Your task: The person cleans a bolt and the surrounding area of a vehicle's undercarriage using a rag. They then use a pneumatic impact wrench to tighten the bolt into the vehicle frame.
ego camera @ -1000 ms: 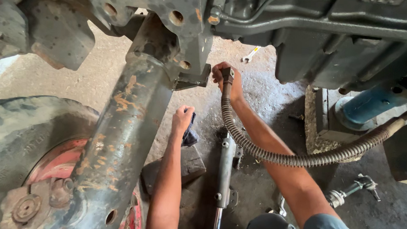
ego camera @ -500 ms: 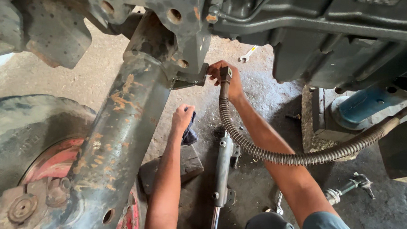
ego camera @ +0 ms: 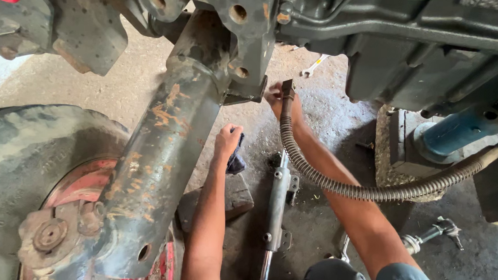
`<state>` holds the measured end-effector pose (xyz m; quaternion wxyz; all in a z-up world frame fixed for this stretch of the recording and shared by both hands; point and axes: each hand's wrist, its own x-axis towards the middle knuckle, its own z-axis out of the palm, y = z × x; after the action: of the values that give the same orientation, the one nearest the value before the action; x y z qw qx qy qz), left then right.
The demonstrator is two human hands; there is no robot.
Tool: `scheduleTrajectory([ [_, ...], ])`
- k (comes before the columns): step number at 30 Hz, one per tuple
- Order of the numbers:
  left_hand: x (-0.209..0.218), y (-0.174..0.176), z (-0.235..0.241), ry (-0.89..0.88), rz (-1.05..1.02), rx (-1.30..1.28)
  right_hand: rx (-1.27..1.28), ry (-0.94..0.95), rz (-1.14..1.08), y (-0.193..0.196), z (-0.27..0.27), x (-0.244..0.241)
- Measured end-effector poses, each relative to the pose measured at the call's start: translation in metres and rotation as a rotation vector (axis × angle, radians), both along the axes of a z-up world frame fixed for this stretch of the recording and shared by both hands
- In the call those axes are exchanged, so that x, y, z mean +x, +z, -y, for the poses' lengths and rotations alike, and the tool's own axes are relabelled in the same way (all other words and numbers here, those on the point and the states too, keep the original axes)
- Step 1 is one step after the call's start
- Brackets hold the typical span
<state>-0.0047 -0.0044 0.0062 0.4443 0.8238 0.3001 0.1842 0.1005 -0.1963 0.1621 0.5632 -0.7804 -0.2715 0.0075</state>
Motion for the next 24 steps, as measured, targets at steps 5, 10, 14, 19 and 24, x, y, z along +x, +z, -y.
scheduleTrajectory([
  [5, 0.002, 0.002, -0.002, -0.006, 0.007, 0.022, 0.145, -0.143, 0.163, -0.002, 0.005, -0.022],
  [10, 0.003, 0.000, -0.004, -0.007, 0.007, 0.032, 0.188, -0.078, -0.180, -0.003, 0.003, -0.024],
  [14, 0.002, 0.001, -0.003, 0.000, -0.013, 0.039, 0.431, 0.052, 0.088, -0.016, 0.007, -0.002],
  [19, 0.000, 0.004, -0.003, -0.014, -0.014, 0.027, 0.315, 0.035, -0.052, -0.024, -0.008, 0.010],
  [24, 0.001, 0.008, -0.001, -0.017, -0.022, 0.030, 0.398, 0.080, 0.011, -0.024, -0.008, 0.006],
])
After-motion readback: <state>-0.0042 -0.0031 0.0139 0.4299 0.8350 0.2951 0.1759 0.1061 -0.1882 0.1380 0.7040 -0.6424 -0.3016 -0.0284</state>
